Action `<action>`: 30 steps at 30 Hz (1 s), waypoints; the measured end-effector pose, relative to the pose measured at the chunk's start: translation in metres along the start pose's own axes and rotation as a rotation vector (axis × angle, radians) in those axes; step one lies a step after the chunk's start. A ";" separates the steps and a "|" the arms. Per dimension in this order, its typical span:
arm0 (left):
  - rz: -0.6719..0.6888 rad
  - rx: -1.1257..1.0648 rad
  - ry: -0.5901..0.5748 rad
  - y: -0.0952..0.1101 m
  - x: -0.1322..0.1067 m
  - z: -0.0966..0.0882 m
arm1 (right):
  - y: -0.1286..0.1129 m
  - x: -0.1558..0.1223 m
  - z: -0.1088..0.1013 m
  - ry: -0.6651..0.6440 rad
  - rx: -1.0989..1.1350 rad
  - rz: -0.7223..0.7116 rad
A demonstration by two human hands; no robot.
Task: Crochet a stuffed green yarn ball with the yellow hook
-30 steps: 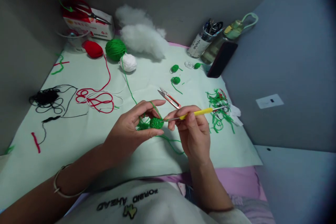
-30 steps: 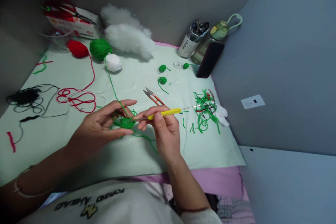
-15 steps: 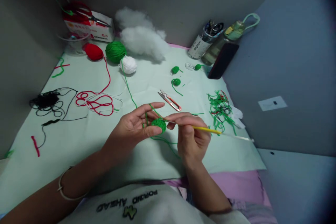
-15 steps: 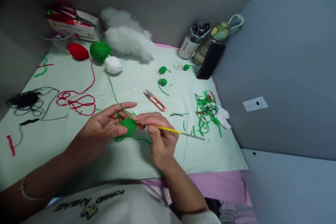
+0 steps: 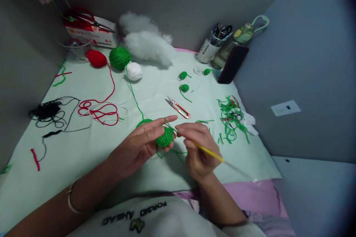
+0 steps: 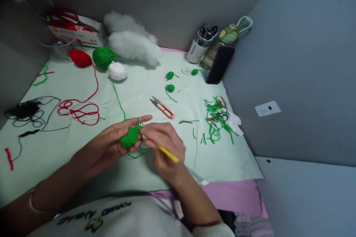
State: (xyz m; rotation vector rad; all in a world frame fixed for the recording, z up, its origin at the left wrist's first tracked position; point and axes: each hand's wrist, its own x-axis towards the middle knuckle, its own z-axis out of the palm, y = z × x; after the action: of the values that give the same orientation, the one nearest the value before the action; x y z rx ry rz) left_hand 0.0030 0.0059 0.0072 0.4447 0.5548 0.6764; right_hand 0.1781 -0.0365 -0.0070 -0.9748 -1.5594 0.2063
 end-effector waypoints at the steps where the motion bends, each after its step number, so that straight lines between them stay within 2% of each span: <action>1: 0.011 -0.011 0.028 0.002 0.000 -0.003 | 0.000 0.004 -0.003 0.061 0.084 0.075; 4: 0.062 -0.003 0.121 0.008 0.000 -0.012 | 0.001 0.015 -0.013 0.255 0.311 0.305; 6: 0.106 0.056 0.140 0.011 -0.002 -0.013 | 0.001 0.019 -0.017 0.259 0.432 0.413; 8: 0.134 0.117 0.125 0.011 -0.004 -0.011 | -0.001 0.019 -0.016 0.194 0.489 0.462; 11: 0.158 0.162 0.067 0.009 -0.006 -0.005 | -0.006 0.013 -0.008 0.114 0.508 0.474; 14: 0.174 0.171 0.038 0.008 -0.007 -0.002 | -0.009 0.009 -0.002 0.110 0.512 0.461; 30: 0.154 0.167 0.047 0.007 -0.009 0.002 | -0.008 0.009 0.001 0.075 0.438 0.444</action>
State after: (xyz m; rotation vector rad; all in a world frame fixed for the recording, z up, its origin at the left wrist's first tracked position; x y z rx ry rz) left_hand -0.0048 0.0041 0.0151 0.6335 0.6280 0.7926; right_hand 0.1746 -0.0347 0.0044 -0.9487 -1.1430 0.7794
